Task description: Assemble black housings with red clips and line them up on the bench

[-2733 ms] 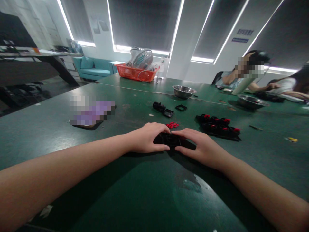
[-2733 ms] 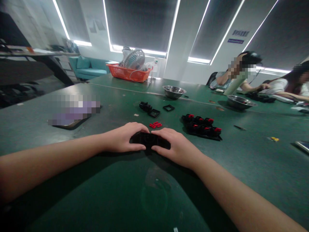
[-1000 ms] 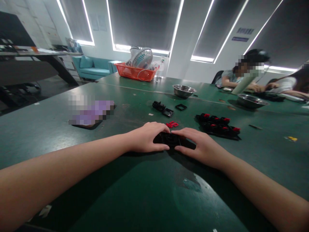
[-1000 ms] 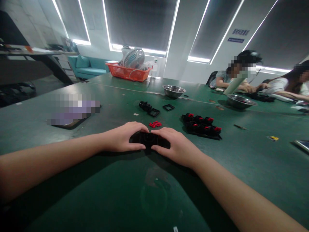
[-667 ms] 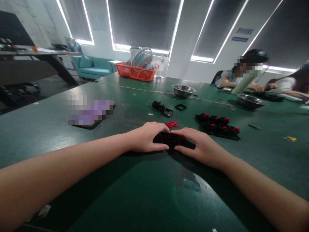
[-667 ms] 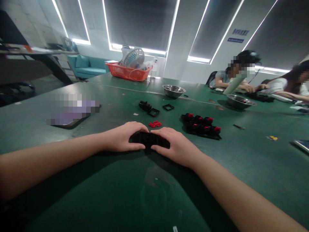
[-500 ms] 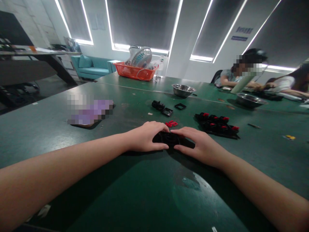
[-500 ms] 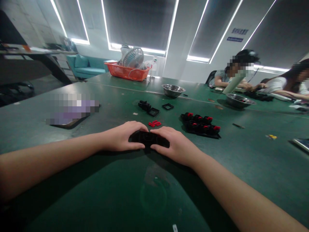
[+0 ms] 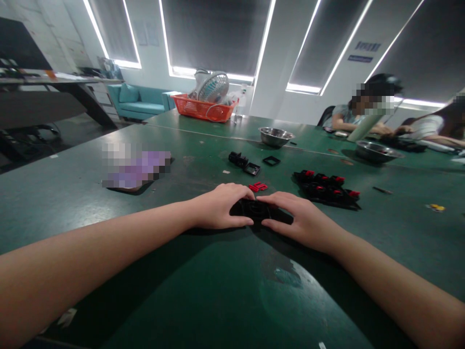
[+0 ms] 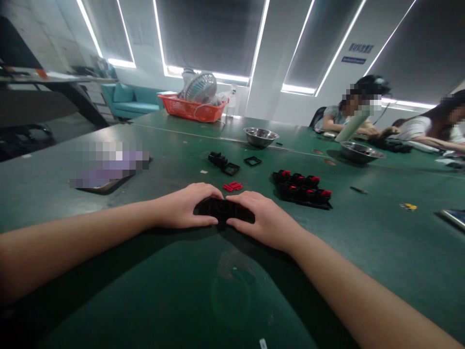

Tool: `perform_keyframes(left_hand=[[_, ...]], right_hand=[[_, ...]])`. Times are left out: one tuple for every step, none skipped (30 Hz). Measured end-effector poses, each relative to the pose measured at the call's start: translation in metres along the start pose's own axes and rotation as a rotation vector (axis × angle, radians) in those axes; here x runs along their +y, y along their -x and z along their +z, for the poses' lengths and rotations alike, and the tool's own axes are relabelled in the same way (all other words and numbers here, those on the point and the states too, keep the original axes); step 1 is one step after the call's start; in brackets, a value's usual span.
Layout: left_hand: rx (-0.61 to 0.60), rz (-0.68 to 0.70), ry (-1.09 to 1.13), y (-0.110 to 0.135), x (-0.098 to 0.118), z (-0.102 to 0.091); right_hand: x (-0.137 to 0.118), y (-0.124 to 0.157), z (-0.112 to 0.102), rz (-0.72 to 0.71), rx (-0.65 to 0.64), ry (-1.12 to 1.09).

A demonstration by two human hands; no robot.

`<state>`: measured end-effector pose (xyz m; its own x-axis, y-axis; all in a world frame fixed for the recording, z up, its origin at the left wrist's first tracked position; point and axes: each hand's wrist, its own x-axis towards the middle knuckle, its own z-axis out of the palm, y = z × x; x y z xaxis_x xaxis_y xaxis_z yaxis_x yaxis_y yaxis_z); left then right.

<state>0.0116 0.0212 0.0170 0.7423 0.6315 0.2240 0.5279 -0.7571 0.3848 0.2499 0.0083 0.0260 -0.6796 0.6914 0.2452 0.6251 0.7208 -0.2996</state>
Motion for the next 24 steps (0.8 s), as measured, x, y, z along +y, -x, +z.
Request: perform_keyframes(left_hand=[[-0.002, -0.003, -0.001, 0.0000, 0.0002, 0.0000], [-0.005, -0.007, -0.003, -0.0001, 0.0004, -0.0001], [-0.006, -0.009, -0.004, -0.0001, 0.0007, -0.0002], [-0.007, -0.010, -0.005, -0.0001, 0.0008, -0.0003], [-0.008, -0.008, -0.006, -0.0001, 0.0009, -0.0004], [-0.009, -0.007, -0.006, -0.0001, 0.0010, -0.0005], [-0.008, -0.006, -0.006, 0.0000, 0.0010, -0.0006], [-0.008, -0.006, -0.007, 0.0000, 0.0010, -0.0007], [-0.008, -0.006, -0.009, 0.0000, 0.0009, -0.0007], [-0.007, -0.007, -0.012, -0.0001, 0.0010, -0.0008], [-0.008, -0.008, -0.015, -0.0002, 0.0010, -0.0008], [-0.009, -0.007, -0.018, -0.0003, 0.0010, -0.0008], [-0.009, -0.005, -0.020, -0.0004, 0.0011, -0.0008], [-0.009, -0.003, -0.021, -0.0005, 0.0011, -0.0007], [-0.009, -0.002, -0.022, -0.0005, 0.0010, -0.0006], [-0.010, -0.001, -0.022, -0.0005, 0.0010, -0.0005], [-0.010, -0.001, -0.023, -0.0005, 0.0009, -0.0003], [-0.010, -0.003, -0.024, -0.0005, 0.0008, -0.0002], [-0.011, -0.004, -0.025, -0.0005, 0.0008, 0.0000], [-0.010, -0.004, -0.025, -0.0005, 0.0007, 0.0001], [-0.010, -0.001, -0.024, -0.0005, 0.0007, 0.0002], [-0.010, 0.001, -0.022, -0.0006, 0.0006, 0.0002], [-0.010, 0.004, -0.021, -0.0006, 0.0006, 0.0002], [-0.010, 0.007, -0.019, -0.0006, 0.0005, 0.0002]], right_hand=[[0.0003, 0.0001, 0.0001, -0.001, -0.001, 0.002], [0.0006, 0.0002, 0.0002, -0.004, -0.003, 0.005], [0.0008, 0.0002, 0.0004, -0.008, -0.005, 0.007], [0.0009, 0.0001, 0.0005, -0.012, -0.006, 0.008], [0.0009, 0.0000, 0.0007, -0.014, -0.008, 0.009], [0.0007, -0.0002, 0.0007, -0.014, -0.009, 0.009], [0.0004, -0.0003, 0.0007, -0.012, -0.008, 0.009], [0.0001, -0.0004, 0.0005, -0.010, -0.007, 0.007], [-0.0003, -0.0005, 0.0004, -0.009, -0.005, 0.005], [-0.0006, -0.0004, 0.0002, -0.010, -0.003, 0.003], [-0.0008, -0.0004, 0.0000, -0.011, -0.002, 0.002], [-0.0009, -0.0003, -0.0002, -0.012, -0.001, 0.003], [-0.0008, -0.0002, -0.0002, -0.014, -0.001, 0.004], [-0.0006, -0.0001, -0.0002, -0.015, -0.003, 0.006], [-0.0003, 0.0000, -0.0002, -0.015, -0.006, 0.009], [0.0001, 0.0000, 0.0000, -0.015, -0.009, 0.012], [0.0004, 0.0001, 0.0002, -0.017, -0.013, 0.016], [0.0006, 0.0002, 0.0003, -0.018, -0.017, 0.020], [0.0007, 0.0002, 0.0005, -0.019, -0.021, 0.022], [0.0007, 0.0003, 0.0006, -0.019, -0.024, 0.024], [0.0005, 0.0003, 0.0006, -0.018, -0.026, 0.025], [0.0003, 0.0003, 0.0006, -0.017, -0.027, 0.024], [-0.0001, 0.0002, 0.0005, -0.015, -0.028, 0.023], [-0.0004, 0.0001, 0.0003, -0.014, -0.029, 0.021]])
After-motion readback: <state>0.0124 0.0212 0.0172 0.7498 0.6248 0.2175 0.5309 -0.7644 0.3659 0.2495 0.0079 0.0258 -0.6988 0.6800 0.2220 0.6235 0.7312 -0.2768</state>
